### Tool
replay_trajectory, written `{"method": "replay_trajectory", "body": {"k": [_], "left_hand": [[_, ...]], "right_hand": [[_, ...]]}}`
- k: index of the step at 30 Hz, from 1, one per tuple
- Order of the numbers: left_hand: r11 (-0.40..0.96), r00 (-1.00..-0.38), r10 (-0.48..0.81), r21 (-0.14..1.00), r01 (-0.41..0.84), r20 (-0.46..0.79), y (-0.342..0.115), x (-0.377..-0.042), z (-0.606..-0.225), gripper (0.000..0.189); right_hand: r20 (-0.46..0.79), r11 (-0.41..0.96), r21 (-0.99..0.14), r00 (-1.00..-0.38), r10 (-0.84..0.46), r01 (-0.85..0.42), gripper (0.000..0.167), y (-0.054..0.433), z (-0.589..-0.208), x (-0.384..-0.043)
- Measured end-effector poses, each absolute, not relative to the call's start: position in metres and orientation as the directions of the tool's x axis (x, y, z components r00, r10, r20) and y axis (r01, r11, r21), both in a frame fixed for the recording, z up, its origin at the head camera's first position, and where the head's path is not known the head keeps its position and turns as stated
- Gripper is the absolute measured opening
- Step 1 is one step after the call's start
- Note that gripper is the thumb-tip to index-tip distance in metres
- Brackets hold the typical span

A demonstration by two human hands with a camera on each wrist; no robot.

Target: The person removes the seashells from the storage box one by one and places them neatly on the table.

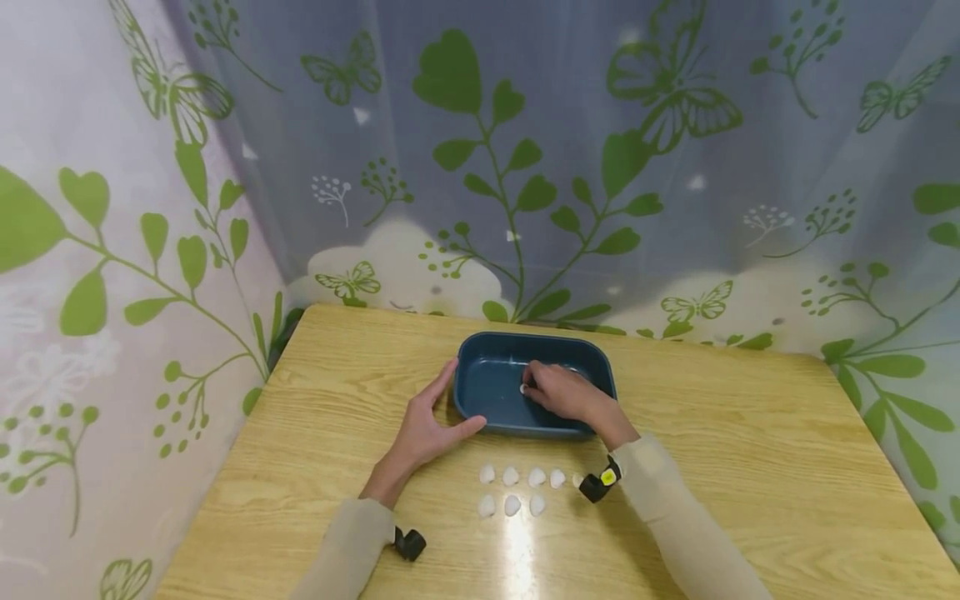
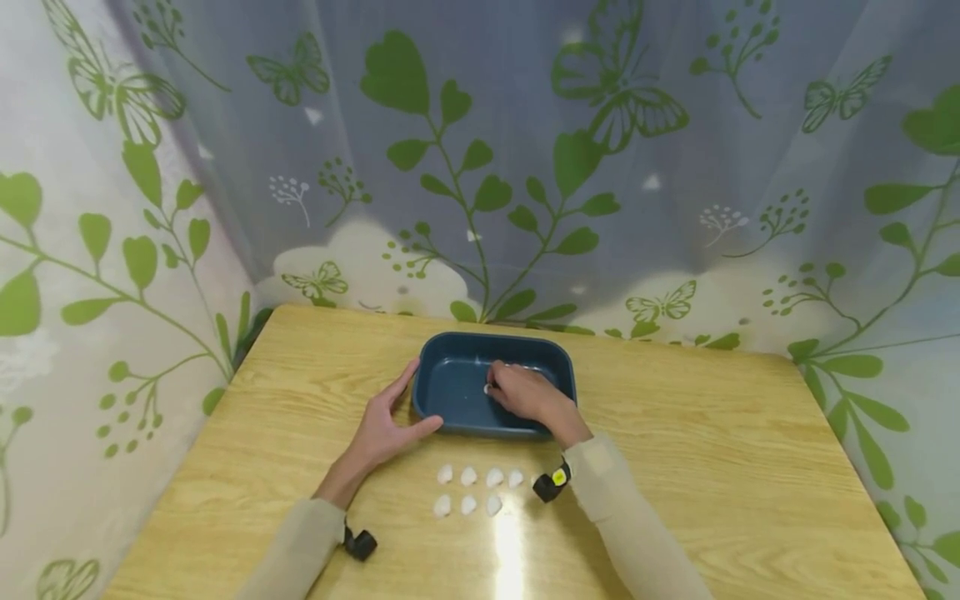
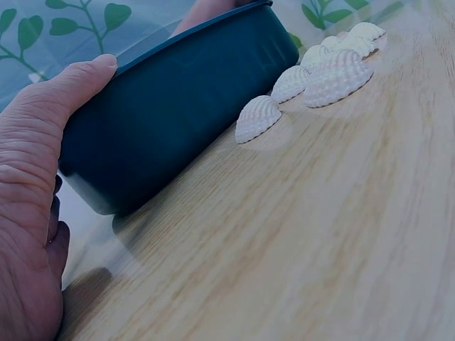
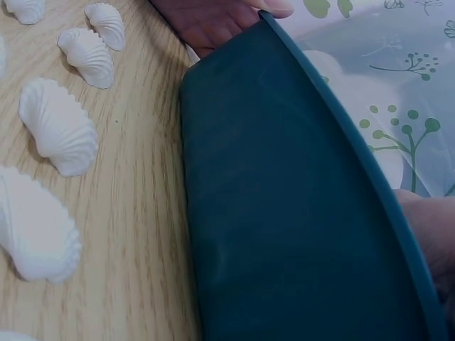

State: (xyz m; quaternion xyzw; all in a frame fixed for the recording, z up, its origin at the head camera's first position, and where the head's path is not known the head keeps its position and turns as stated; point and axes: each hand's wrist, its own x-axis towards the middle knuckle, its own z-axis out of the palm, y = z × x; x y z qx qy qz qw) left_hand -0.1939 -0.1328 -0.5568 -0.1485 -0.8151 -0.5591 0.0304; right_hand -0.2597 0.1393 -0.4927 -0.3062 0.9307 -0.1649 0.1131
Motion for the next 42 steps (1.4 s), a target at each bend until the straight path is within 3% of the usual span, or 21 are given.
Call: {"method": "replay_trajectory", "body": {"k": [9,25,42], "left_hand": [[0.304,-0.953,0.202,0.910,0.281,0.227,-0.131,-0.190,-0.556,0.098],[0.324,-0.952,0.210,0.902,0.285,0.225,-0.132,-0.190,-0.556,0.100],[0.316,-0.950,0.214,0.904,0.287,0.227,-0.131,-0.192,-0.556,0.100]], "right_hand": [[-0.094,0.746,-0.406,-0.788,-0.609,-0.528,0.018,0.147,-0.491,-0.253],[0.064,0.690,-0.398,-0.768,-0.637,-0.605,0.018,0.164,-0.468,-0.227],[0.098,0.686,-0.462,-0.801,-0.591,-0.562,0.017,0.182,-0.453,-0.173]]}}
